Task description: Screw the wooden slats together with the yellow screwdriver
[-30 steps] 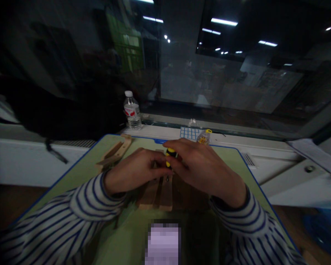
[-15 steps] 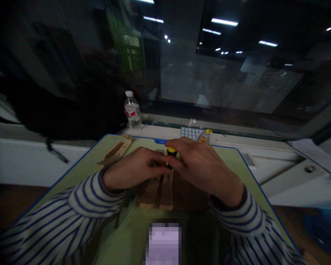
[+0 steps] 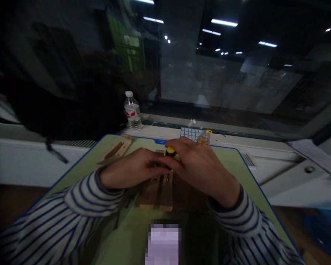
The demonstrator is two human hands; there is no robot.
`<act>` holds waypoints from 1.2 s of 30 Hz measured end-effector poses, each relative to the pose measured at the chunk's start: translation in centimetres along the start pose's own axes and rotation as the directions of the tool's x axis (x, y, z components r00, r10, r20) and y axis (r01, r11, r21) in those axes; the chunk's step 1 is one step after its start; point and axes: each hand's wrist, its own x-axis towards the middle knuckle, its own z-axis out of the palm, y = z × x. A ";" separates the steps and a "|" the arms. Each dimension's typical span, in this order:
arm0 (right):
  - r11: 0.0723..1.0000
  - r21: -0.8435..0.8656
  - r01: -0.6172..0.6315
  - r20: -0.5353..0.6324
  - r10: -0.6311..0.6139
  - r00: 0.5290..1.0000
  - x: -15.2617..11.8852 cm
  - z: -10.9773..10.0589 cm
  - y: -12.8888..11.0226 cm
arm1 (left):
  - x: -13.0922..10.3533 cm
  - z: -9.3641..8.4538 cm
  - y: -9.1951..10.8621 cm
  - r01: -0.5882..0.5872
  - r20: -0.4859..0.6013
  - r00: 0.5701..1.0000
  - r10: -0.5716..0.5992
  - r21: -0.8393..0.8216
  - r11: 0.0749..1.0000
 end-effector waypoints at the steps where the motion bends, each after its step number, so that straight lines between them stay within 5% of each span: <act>1: 1.000 -0.001 -0.004 0.004 0.004 1.000 0.0 0.0 0.0 | 0.0 0.0 0.0 0.003 -0.003 1.000 -0.003 -0.007 1.000; 20: 0.987 0.140 0.080 -0.006 -0.080 0.997 -0.5 -0.1 -0.1 | 0.0 0.8 -0.8 0.006 -0.066 0.998 -0.007 -0.010 1.000; 36: 0.992 0.097 0.085 -0.019 -0.084 0.996 -0.2 -0.2 0.0 | -0.1 0.6 -0.2 -0.005 -0.080 0.997 0.010 0.060 0.998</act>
